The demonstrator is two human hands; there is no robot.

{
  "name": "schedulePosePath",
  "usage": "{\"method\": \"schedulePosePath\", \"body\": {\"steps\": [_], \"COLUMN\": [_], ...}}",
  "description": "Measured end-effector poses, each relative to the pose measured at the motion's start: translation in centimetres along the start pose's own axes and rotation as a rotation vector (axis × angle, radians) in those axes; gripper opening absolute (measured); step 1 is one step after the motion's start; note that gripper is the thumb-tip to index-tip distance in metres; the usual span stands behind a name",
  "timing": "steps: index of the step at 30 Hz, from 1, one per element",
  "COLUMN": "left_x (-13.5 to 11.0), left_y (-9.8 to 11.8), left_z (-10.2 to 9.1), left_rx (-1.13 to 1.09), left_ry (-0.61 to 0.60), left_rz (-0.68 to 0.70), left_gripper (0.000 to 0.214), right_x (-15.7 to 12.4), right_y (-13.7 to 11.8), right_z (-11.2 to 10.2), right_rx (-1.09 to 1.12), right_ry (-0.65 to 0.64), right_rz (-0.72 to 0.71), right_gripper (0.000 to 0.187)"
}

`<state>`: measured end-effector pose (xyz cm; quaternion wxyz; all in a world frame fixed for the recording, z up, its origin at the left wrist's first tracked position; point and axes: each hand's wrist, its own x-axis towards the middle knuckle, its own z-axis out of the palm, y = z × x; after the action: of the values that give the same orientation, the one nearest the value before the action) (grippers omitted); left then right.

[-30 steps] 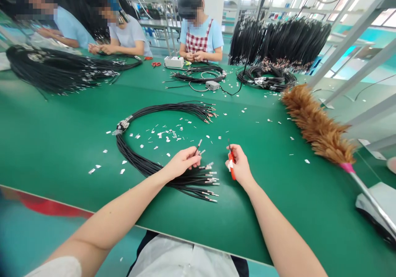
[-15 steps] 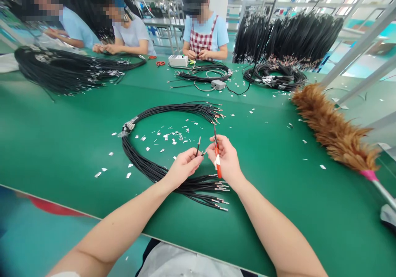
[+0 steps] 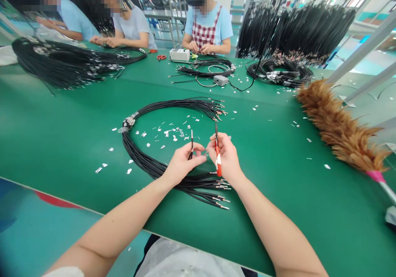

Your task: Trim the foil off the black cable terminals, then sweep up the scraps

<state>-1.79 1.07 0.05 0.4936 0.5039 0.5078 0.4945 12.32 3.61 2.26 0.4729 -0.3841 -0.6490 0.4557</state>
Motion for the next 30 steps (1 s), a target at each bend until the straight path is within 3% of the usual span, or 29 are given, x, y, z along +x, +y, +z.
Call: {"method": "schedulePosePath", "body": {"steps": [4,7,9,11,15,20,26,30], "left_x": [-0.1,0.1,0.3,0.4,0.6,0.2,0.0,0.0], "left_y": [0.2,0.4,0.5,0.6,0.5,-0.2,-0.3,-0.1], "left_z": [0.0,-0.5,-0.9,-1.1,-0.8,-0.2,-0.2,-0.1], "left_rx": [-0.065,-0.242,-0.313,-0.364,-0.374,-0.214,-0.125,-0.197], "left_ry": [-0.112,-0.26,-0.315,-0.287,-0.111,0.061,0.059,-0.02], "left_rz": [-0.134,-0.301,-0.341,-0.31,-0.203,-0.113,-0.07,-0.134], "left_gripper": [0.02,0.026,0.028,0.027,0.025,0.025,0.021,0.02], "right_x": [-0.1,-0.1,-0.1,0.0,-0.2,-1.0,-1.3,-1.1], "right_y": [0.2,0.3,0.4,0.4,0.7,1.2,0.3,-0.1], "right_z": [0.0,-0.2,-0.4,-0.5,0.0,1.8,2.5,2.3], "right_rx": [-0.026,-0.163,-0.251,-0.227,-0.033,0.098,0.116,0.103], "right_ry": [-0.022,-0.112,-0.162,-0.115,0.058,0.086,0.138,0.157], "right_rz": [-0.068,-0.218,-0.294,-0.285,-0.09,-0.004,0.047,0.055], "right_gripper": [0.018,0.017,0.018,0.019,0.024,0.029,0.022,0.021]}}
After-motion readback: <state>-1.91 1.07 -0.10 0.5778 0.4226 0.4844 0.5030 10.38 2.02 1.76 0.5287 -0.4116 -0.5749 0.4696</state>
